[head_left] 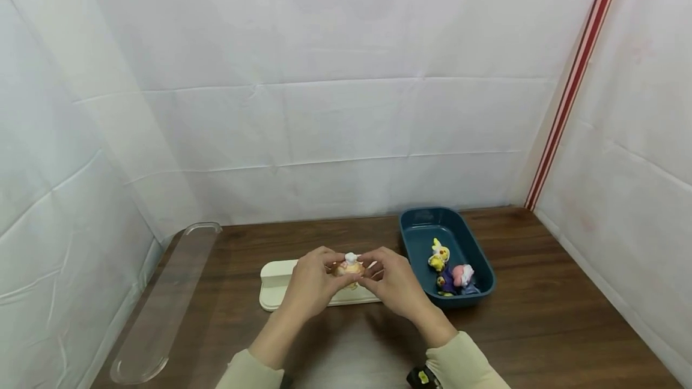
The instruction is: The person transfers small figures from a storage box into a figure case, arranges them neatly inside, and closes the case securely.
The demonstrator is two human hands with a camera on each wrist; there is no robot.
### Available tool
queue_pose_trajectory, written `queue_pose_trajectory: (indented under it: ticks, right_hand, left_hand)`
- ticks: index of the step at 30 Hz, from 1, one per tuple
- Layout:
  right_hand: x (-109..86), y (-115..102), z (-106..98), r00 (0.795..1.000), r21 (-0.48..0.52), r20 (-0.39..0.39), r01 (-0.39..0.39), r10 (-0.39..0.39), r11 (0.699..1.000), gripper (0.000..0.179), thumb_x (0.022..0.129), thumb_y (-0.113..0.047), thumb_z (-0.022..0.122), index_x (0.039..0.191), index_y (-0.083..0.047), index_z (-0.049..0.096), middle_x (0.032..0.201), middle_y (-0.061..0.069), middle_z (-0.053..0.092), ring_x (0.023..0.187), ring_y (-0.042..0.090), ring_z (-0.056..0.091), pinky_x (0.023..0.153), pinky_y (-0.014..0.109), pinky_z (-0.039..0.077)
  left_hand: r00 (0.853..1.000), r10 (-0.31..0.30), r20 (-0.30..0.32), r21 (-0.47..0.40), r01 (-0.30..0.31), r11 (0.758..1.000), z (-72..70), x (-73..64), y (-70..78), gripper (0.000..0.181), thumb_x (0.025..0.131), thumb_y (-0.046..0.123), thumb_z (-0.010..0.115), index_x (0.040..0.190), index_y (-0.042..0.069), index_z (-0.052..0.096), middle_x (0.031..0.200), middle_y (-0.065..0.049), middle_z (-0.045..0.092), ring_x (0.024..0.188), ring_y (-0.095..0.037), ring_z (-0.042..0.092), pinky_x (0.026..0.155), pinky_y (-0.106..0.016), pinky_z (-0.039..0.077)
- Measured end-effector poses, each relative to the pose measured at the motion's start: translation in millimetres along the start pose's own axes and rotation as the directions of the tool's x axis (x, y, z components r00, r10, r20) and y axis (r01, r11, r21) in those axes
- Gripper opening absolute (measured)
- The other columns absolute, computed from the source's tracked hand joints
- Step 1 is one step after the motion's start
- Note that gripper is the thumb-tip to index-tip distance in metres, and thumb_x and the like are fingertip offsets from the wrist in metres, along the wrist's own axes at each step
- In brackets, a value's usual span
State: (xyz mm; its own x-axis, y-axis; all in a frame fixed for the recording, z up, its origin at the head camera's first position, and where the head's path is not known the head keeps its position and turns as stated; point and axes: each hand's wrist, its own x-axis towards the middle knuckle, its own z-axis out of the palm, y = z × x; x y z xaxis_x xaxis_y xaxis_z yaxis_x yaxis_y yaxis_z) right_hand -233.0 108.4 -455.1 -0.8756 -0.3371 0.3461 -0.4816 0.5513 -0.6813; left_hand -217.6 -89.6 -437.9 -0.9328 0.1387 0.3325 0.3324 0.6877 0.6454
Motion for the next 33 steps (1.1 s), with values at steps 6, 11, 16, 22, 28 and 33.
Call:
queue_pose_trajectory:
  ticks: [6, 11, 16, 22, 28, 33]
  right_hand:
    - [1.0, -5.9, 9.5, 0.999, 0.073, 0.030, -0.027, 0.025, 0.997, 0.027, 0.091, -0.012, 0.081, 0.117, -0.011, 0.074, 0.105, 0.002, 0.068, 0.087, 0.011, 0.073, 0.076, 0.022, 0.060]
    - [1.4, -8.3, 17.6, 0.997, 0.110, 0.067, -0.044, 0.037, 0.993, 0.031, 0.092, -0.004, 0.075, 0.123, -0.010, 0.074, 0.109, 0.004, 0.066, 0.091, 0.014, 0.074, 0.079, 0.026, 0.061]
    - [1.3, -10.4, 26.2, 0.994, 0.138, 0.105, -0.058, 0.043, 0.989, 0.040, 0.093, 0.005, 0.067, 0.130, -0.007, 0.071, 0.115, 0.006, 0.066, 0.095, 0.015, 0.074, 0.083, 0.026, 0.061]
    - [0.5, -16.6, 36.2, 0.990, 0.158, 0.136, -0.055, 0.034, 0.986, 0.045, 0.093, 0.009, 0.063, 0.135, -0.008, 0.068, 0.123, 0.008, 0.066, 0.101, 0.018, 0.073, 0.087, 0.028, 0.060]
    - [0.6, -21.8, 46.8, 0.989, 0.152, 0.147, -0.017, -0.006, 0.988, 0.051, 0.089, 0.014, 0.059, 0.135, -0.007, 0.067, 0.125, 0.008, 0.068, 0.110, 0.022, 0.070, 0.093, 0.029, 0.059]
    - [1.4, -26.0, 55.6, 0.987, 0.179, 0.160, -0.008, -0.021, 0.984, 0.051, 0.089, 0.015, 0.057, 0.135, -0.005, 0.066, 0.126, 0.008, 0.067, 0.116, 0.022, 0.067, 0.097, 0.027, 0.058]
  left_hand:
    - [1.000, -0.024, -0.018, 0.006, 0.024, 1.000, -5.8, -4.4, -6.9, 0.042, 0.079, 0.038, 0.090, 0.109, 0.010, 0.081, 0.102, 0.008, 0.072, 0.086, -0.010, 0.065, 0.071, -0.025, 0.053]
    - [0.999, -0.049, -0.022, 0.025, 0.049, 0.998, -10.0, -7.5, -12.9, 0.043, 0.080, 0.038, 0.090, 0.111, 0.010, 0.081, 0.103, 0.006, 0.072, 0.088, -0.011, 0.067, 0.072, -0.028, 0.056]
    - [0.998, -0.067, -0.019, 0.051, 0.068, 0.996, -14.2, -11.2, -18.1, 0.046, 0.079, 0.037, 0.091, 0.112, 0.007, 0.080, 0.105, 0.004, 0.070, 0.089, -0.012, 0.068, 0.073, -0.028, 0.056]
    - [0.995, -0.093, -0.029, 0.063, 0.095, 0.994, -21.2, -17.3, -25.7, 0.045, 0.078, 0.035, 0.092, 0.110, 0.006, 0.081, 0.101, 0.005, 0.066, 0.086, -0.011, 0.064, 0.070, -0.025, 0.051]
    - [0.992, -0.119, -0.026, 0.079, 0.121, 0.989, -28.4, -24.2, -35.8, 0.044, 0.079, 0.034, 0.091, 0.110, 0.005, 0.081, 0.101, 0.005, 0.066, 0.088, -0.013, 0.064, 0.073, -0.028, 0.052]
    - [0.989, -0.145, -0.011, 0.085, 0.145, 0.986, -34.2, -28.2, -42.3, 0.044, 0.080, 0.035, 0.090, 0.112, 0.005, 0.080, 0.103, 0.004, 0.066, 0.091, -0.016, 0.066, 0.074, -0.031, 0.056]
